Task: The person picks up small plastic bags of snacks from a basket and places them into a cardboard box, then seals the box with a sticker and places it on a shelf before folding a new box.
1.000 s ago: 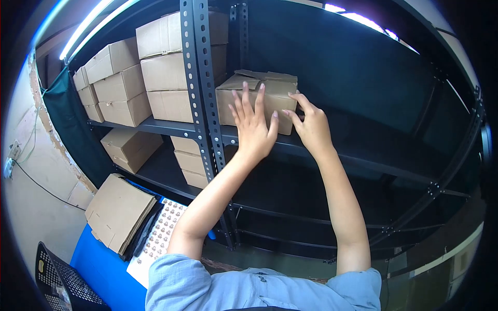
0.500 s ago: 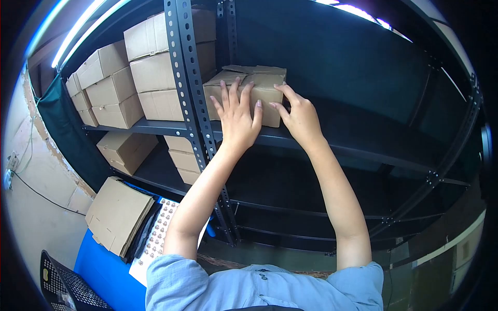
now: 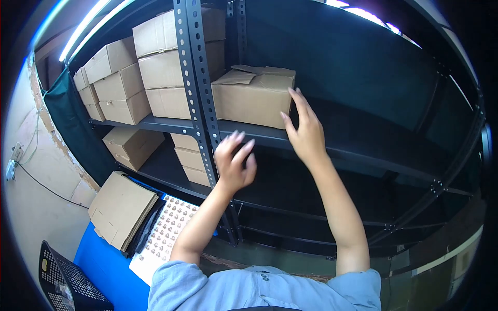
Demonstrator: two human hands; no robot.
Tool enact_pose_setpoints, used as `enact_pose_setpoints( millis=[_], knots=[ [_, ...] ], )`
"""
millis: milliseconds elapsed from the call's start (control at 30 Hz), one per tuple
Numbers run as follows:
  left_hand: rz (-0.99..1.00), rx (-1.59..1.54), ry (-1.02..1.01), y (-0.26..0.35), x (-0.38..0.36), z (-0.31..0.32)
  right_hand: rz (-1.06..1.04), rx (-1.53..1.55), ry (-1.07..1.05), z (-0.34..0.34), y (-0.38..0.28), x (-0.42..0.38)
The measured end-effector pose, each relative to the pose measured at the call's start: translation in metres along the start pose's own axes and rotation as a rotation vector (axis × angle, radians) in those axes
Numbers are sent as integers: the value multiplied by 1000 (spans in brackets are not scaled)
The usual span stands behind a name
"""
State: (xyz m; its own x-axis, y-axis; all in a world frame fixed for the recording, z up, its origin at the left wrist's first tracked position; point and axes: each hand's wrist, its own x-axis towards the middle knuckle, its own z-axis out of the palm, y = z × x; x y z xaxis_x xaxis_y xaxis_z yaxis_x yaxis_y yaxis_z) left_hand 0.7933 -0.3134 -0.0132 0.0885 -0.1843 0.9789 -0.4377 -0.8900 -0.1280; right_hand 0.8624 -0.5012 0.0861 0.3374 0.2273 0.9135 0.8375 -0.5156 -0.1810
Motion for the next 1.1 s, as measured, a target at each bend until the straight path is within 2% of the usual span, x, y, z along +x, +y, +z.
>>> enact_pose_setpoints(
  millis=[67,133,200,267,300,333,367,400,433,467,533,567,633,667,733,800,833,933,1033,1100],
  knots=[
    [55,-10,423,-29,-58,0,-119,-13,92,-1,-6,-21],
    [-178,203,445,-46,-77,-38,-281,70,182,3,-6,-55],
    [-569,228,436,-73,-88,-54,-389,136,117,14,-4,-95],
    [-827,305,291,-111,-110,-61,-318,228,-12,42,-3,-126],
    [-977,224,267,-128,-124,-61,-238,260,-104,57,-2,-137],
    [-987,218,187,-146,-140,-63,-159,290,-193,73,0,-146],
    [-1023,236,115,-162,-154,-61,-166,301,-194,89,0,-153],
    [-1058,251,43,-175,-163,-59,5,339,-294,104,0,-158],
    [-1109,148,72,-181,-162,-57,175,371,-394,119,1,-160],
    [-1106,154,-4,-182,-154,-58,167,377,-396,133,1,-159],
    [-986,136,-72,-186,-140,-56,386,476,-496,160,1,-158],
    [-983,119,-112,-188,-134,-55,395,395,-565,174,3,-156],
    [-1012,85,-107,-195,-127,-49,346,429,-519,206,7,-148],
    [-1064,-78,-53,-202,-129,-45,304,456,-463,219,6,-144],
    [-1149,-411,59,-215,-129,-39,371,554,-486,233,3,-137],
    [-1164,-379,56,-222,-130,-40,614,749,-675,239,-1,-130],
    [-1168,-377,56,-221,-128,-43,623,811,-686,219,-19,-113],
    [-1212,-414,90,-221,-124,-52,646,809,-607,241,-17,-131],
    [-1187,-398,15,-219,-125,-58,751,927,-612,239,-19,-135],
    [-1209,-400,0,-214,-123,-61,734,941,-603,241,-16,-138]
  ],
)
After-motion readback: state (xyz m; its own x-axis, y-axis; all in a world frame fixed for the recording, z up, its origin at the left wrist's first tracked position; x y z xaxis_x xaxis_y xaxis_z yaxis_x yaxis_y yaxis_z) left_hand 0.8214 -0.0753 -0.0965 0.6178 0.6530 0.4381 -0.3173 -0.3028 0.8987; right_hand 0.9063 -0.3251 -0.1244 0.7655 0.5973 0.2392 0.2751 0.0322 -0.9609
